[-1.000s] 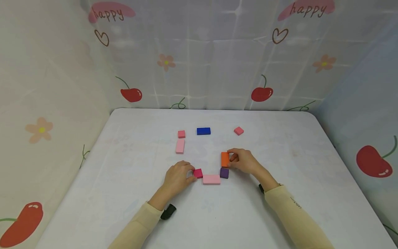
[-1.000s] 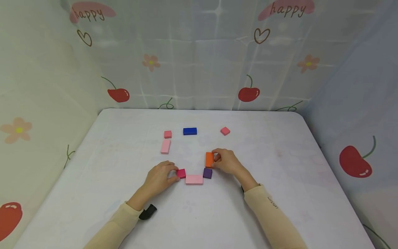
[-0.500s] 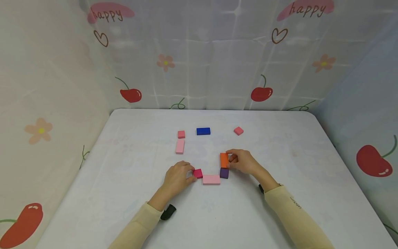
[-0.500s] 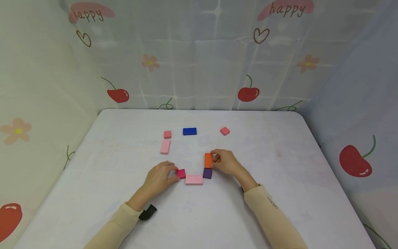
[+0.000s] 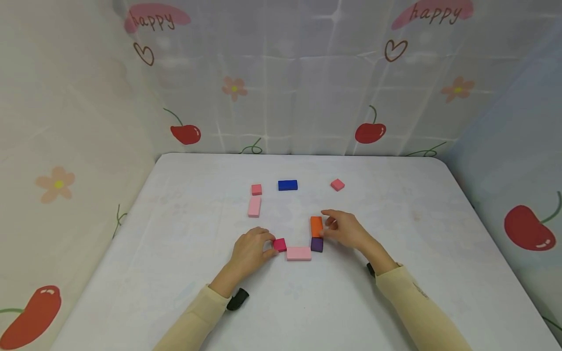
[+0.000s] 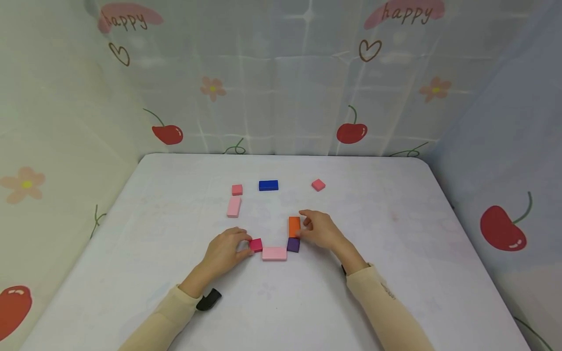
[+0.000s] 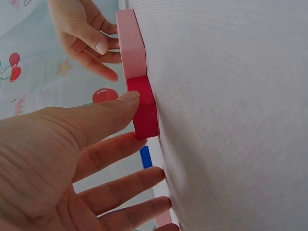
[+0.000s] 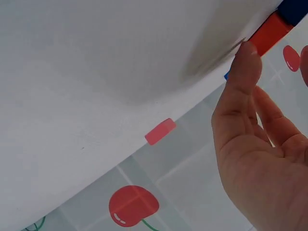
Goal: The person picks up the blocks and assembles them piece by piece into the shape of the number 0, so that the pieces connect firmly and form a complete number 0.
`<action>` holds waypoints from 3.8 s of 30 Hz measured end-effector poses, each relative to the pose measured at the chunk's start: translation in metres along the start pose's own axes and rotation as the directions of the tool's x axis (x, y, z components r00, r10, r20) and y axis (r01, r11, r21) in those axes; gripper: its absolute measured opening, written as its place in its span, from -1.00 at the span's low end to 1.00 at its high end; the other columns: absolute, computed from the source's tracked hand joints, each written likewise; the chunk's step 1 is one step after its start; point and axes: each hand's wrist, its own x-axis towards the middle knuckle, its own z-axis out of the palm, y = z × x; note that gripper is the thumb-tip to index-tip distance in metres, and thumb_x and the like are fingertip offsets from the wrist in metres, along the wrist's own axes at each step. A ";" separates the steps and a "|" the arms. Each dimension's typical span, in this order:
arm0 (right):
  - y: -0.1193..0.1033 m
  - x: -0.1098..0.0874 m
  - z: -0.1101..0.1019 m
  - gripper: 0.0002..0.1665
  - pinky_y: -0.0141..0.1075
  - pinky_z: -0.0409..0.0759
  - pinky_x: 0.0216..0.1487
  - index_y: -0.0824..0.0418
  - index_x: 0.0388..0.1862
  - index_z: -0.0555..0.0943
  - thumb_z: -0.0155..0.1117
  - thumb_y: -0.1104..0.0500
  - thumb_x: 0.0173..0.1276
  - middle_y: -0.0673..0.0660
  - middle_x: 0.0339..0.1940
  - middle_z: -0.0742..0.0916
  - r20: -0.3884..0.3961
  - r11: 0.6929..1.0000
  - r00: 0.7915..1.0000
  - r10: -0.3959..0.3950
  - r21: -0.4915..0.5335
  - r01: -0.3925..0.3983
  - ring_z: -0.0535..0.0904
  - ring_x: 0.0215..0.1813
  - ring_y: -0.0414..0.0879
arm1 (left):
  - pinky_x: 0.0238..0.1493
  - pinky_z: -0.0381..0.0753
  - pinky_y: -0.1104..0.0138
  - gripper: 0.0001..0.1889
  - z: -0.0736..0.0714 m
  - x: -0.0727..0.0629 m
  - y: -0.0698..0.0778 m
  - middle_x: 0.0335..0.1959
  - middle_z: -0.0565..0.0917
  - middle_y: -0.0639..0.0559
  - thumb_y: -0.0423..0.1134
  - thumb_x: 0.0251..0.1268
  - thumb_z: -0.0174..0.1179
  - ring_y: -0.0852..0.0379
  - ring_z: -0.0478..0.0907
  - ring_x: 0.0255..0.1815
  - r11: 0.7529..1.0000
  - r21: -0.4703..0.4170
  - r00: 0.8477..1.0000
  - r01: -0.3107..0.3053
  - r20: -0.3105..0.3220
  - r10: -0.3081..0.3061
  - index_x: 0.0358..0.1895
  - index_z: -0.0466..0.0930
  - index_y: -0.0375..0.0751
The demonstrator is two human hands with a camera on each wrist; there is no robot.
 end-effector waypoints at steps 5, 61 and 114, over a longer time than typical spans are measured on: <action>-0.006 -0.015 0.003 -0.18 0.09 0.52 0.22 0.25 0.43 0.35 0.40 0.02 0.27 0.33 0.24 0.54 -0.062 0.995 0.997 -0.036 -0.095 0.030 0.53 0.20 0.19 | -0.08 0.66 0.12 -0.72 0.000 0.000 -0.001 -0.12 0.72 -0.02 -0.12 0.03 0.48 0.00 0.63 -0.04 1.000 0.009 1.000 -0.005 -0.007 0.005 -0.19 0.75 -0.14; -0.014 -0.036 0.023 -0.33 0.18 0.39 0.31 0.22 0.35 0.48 0.37 0.02 0.30 0.32 0.31 0.54 -0.027 0.957 0.998 -0.062 -0.287 0.052 0.34 0.41 0.32 | 0.20 0.54 0.00 -0.55 -0.030 0.030 -0.026 0.15 0.64 -0.15 -0.13 0.20 0.37 -0.11 0.55 0.22 0.965 -0.146 0.972 0.216 -0.057 -0.227 0.16 0.62 -0.18; -0.013 -0.038 0.023 -0.34 0.19 0.40 0.29 0.25 0.32 0.50 0.38 0.03 0.29 0.33 0.26 0.58 -0.049 0.950 0.992 -0.120 -0.297 0.100 0.39 0.37 0.34 | -0.43 0.36 0.35 -0.47 -0.006 0.065 -0.028 -0.42 0.56 0.02 -0.11 0.18 0.37 0.11 0.45 -0.45 0.902 -0.240 0.917 0.359 0.272 -0.292 0.25 0.54 -0.02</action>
